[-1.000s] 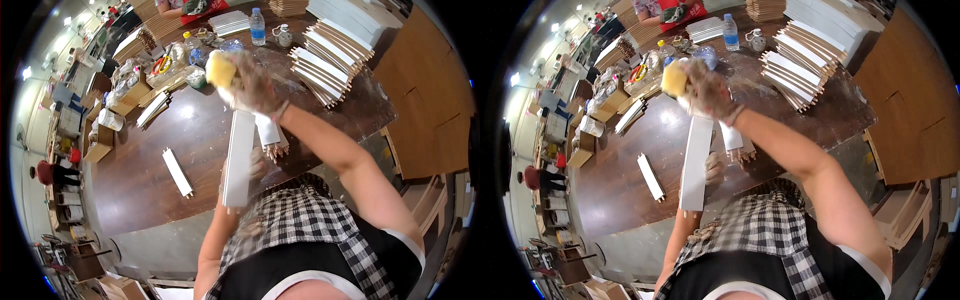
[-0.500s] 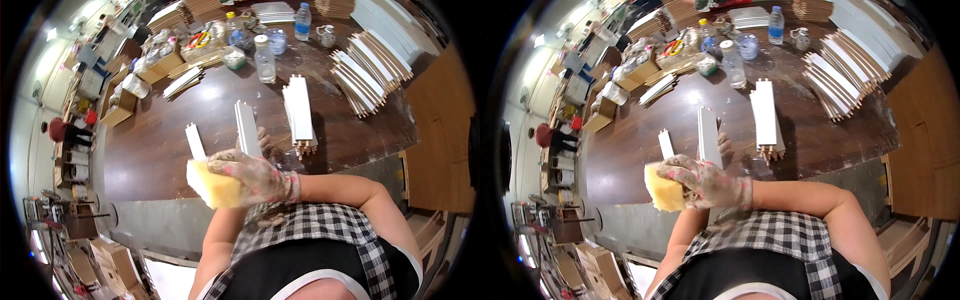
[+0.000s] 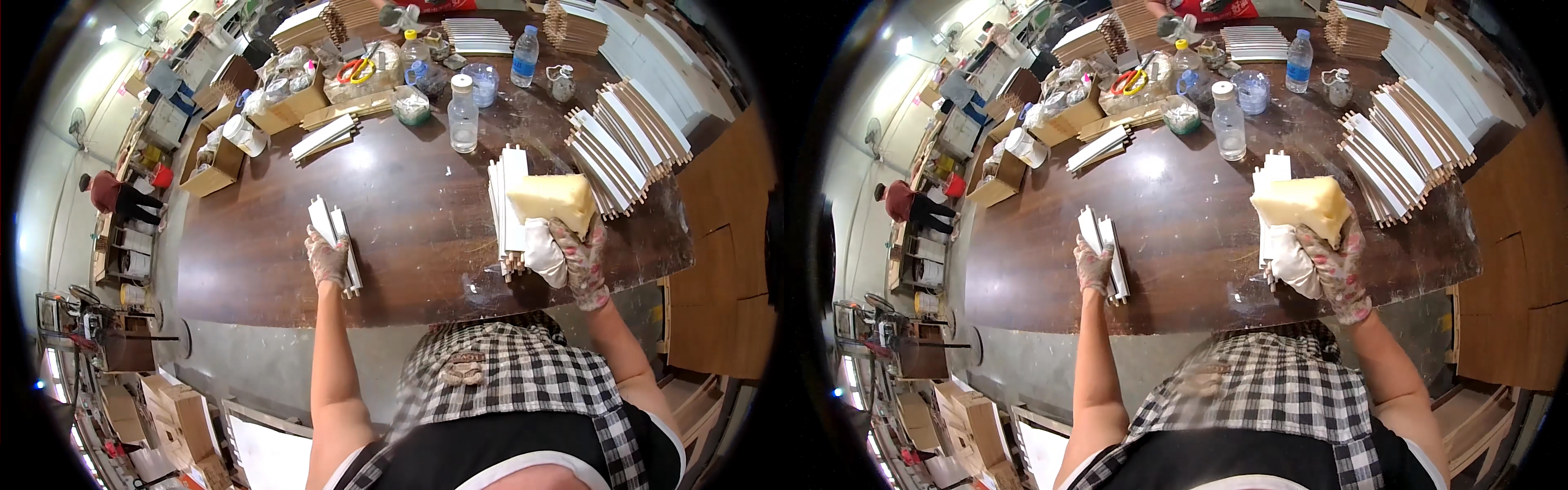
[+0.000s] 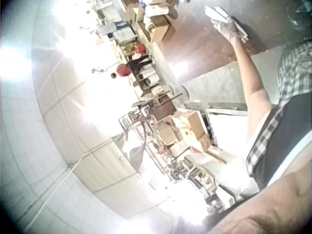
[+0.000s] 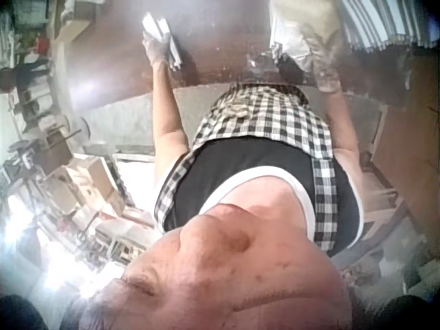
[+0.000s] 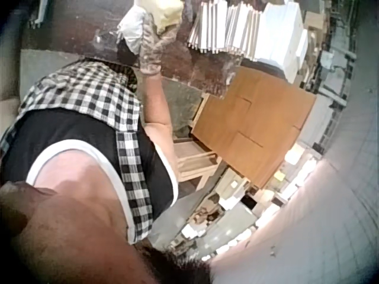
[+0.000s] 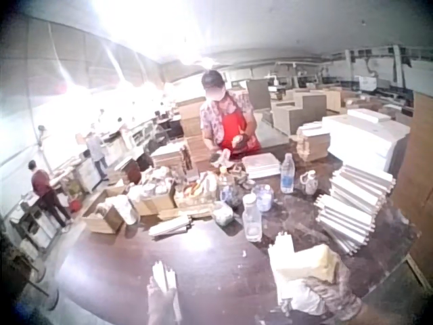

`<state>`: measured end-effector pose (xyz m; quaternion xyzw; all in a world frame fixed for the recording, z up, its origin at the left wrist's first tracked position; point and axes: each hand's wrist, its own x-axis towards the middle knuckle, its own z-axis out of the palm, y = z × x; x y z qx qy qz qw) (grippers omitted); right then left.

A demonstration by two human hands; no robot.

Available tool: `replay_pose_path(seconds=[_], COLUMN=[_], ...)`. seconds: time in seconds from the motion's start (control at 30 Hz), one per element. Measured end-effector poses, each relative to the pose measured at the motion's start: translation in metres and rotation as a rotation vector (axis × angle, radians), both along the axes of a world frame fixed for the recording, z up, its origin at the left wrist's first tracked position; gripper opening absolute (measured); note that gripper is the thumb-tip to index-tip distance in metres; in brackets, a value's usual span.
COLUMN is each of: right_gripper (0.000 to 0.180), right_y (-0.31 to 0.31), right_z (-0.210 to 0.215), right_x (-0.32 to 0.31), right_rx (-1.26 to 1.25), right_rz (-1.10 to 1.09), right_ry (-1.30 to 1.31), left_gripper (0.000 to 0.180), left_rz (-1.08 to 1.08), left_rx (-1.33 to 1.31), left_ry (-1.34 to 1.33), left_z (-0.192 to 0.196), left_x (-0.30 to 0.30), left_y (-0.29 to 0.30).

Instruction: The person picks up white furniture components from a pallet, moves them to a workbench, and wipes them down with a cloth and a sponge using liquid from a bottle.

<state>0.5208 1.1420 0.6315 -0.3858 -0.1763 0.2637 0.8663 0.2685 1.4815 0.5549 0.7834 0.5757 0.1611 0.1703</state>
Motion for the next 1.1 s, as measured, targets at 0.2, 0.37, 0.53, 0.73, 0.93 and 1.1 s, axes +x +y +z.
replay_pose_path(seconds=[0.2,0.37,0.53,0.73,0.93,1.1], right_gripper=[0.033,0.043,0.048,0.050,0.048,0.060], right_y=[-0.018,-0.038,-0.048,-0.079,-0.077,-0.064], right_z=[-0.002,0.000,-0.005,-0.032,-0.027,-0.026], right_x=[0.003,0.015,0.030,0.064,0.064,0.059], right_rx=[-0.181,-0.221,-0.105,0.012,-0.129,0.031], right_rz=[-0.169,-0.302,-0.286,-0.132,-0.323,-0.038], right_ry=[-0.162,-0.149,0.073,0.038,-0.096,-0.037], left_gripper=[0.079,0.080,0.066,0.106,0.081,0.046], left_rz=[0.121,0.106,-0.356,-0.754,-0.678,-0.517], left_rx=[0.099,0.096,0.294,-0.264,-0.674,-1.137], left_ry=[0.434,0.535,-0.070,-0.051,-0.535,-0.973], left_z=[-0.013,0.016,0.041,0.082,0.063,0.070], left_x=[0.027,0.043,0.115,0.222,0.205,0.176], left_y=[-0.018,-0.023,-0.074,-0.189,-0.161,-0.157])
